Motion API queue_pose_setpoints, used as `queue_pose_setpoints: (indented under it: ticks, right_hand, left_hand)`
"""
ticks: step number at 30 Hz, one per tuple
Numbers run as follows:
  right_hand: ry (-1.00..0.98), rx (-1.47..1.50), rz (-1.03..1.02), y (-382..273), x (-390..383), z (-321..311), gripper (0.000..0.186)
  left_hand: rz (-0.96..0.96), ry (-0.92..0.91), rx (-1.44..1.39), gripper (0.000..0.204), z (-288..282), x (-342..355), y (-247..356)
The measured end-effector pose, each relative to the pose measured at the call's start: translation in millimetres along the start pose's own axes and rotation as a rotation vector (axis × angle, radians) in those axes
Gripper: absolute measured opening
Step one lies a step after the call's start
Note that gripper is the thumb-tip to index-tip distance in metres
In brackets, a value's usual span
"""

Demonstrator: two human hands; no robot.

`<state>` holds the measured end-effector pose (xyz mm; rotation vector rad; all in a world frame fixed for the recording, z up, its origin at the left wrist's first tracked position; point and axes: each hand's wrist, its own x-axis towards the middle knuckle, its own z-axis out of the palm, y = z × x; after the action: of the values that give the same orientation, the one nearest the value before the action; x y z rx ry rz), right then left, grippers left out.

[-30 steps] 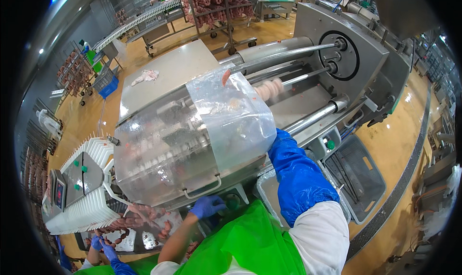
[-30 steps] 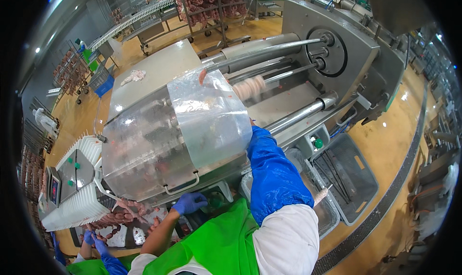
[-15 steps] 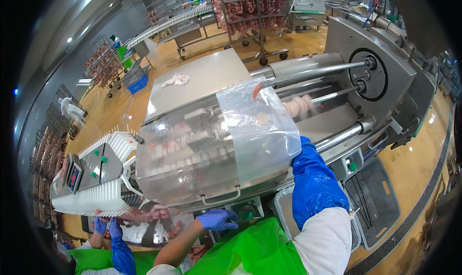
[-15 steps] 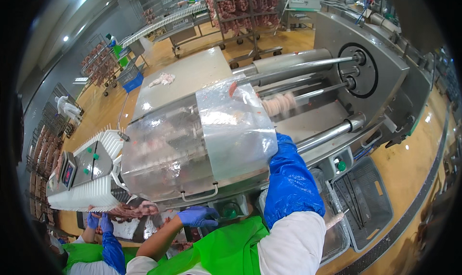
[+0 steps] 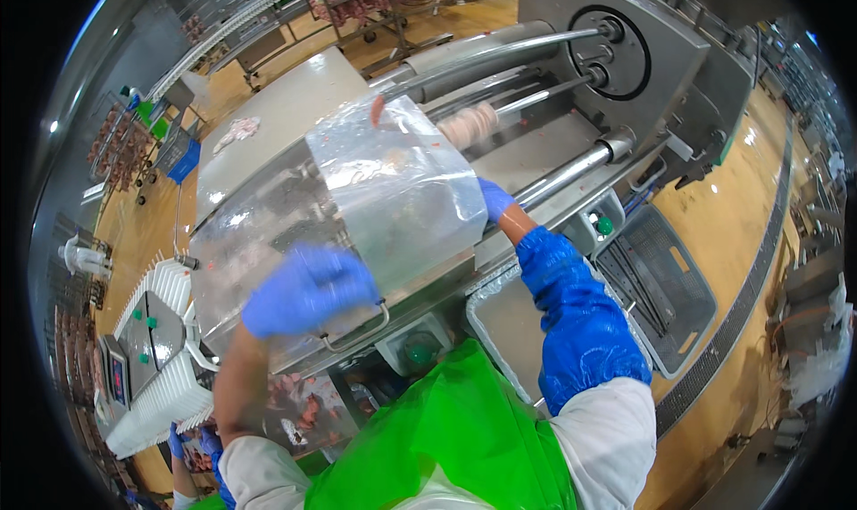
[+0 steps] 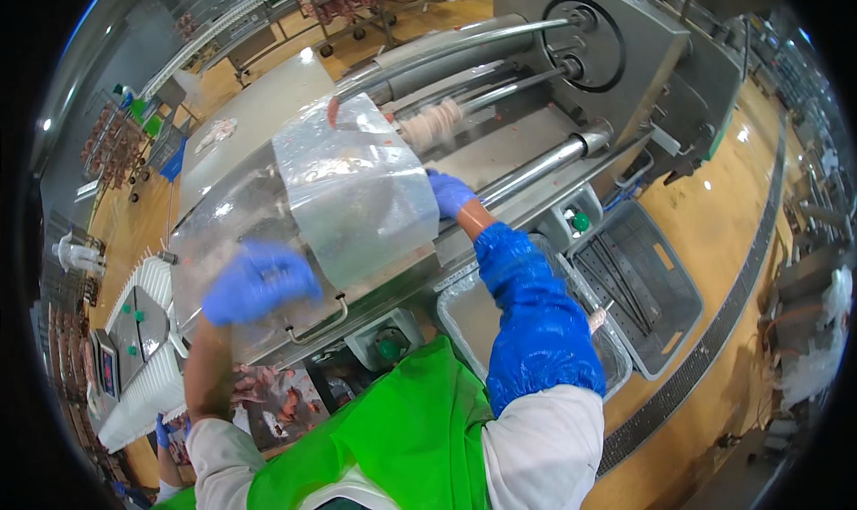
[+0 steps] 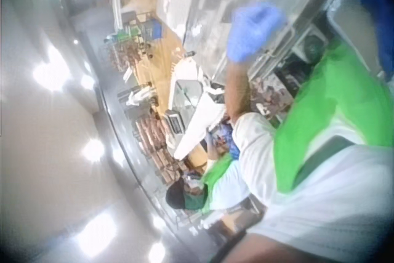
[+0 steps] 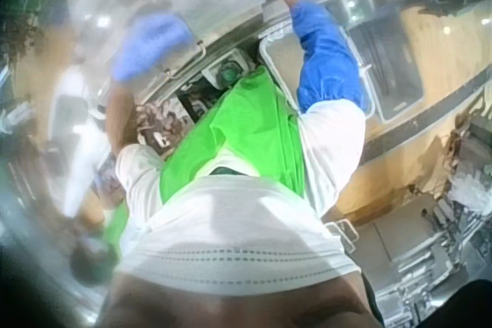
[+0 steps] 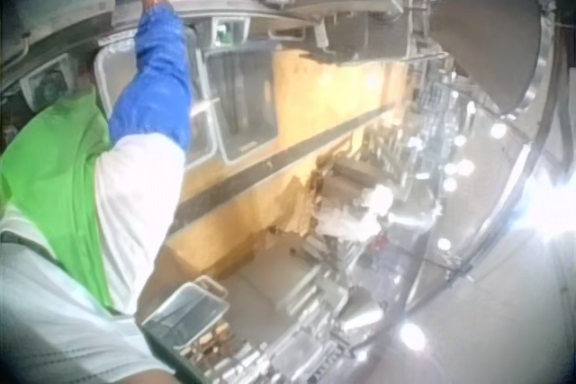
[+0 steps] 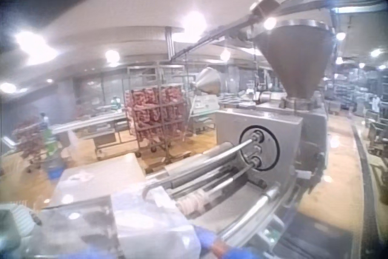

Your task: The person operates a sausage-making machine, feeding ground meat into the hopper and guiding the casing as it fills. They periodically remove completed sausage links from the machine and place them into a tray.

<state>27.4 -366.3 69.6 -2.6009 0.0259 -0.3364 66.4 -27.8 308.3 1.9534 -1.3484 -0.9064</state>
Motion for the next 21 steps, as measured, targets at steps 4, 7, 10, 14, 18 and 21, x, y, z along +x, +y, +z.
queue_pose_setpoints:
  ticks: [4, 7, 10, 14, 18, 21]
  right_hand:
    - [0.681, -0.105, 0.358, 16.2, -77.6, -14.0, 0.018]
    - [0.589, -0.111, 0.784, 15.5, -137.4, 6.7, 0.025]
    - [0.366, -0.507, 0.553, 7.4, -138.2, 49.9, 0.050]
    - [0.312, -0.277, 0.281, 38.6, -68.5, 103.5, 0.061]
    - [0.302, -0.329, -0.022, 79.3, 2.4, 156.2, 0.051]
    - [0.229, -0.274, 0.020, 84.9, 11.5, 160.5, 0.045]
  left_hand:
    - [0.158, 0.560, 0.099, 0.031, -48.0, 92.6, -8.7]
    - [0.226, 0.801, 0.159, 0.037, -59.3, 156.2, -31.1]
    - [0.102, 0.679, 0.185, 0.040, -62.5, 194.1, -45.9]
    - [0.047, 0.646, 0.067, 0.038, -64.5, 212.6, -50.6]
    - [0.031, 0.807, 0.175, 0.031, -61.6, 204.9, -46.1]
    - [0.018, 0.751, 0.048, 0.027, -49.8, 178.1, -29.8]
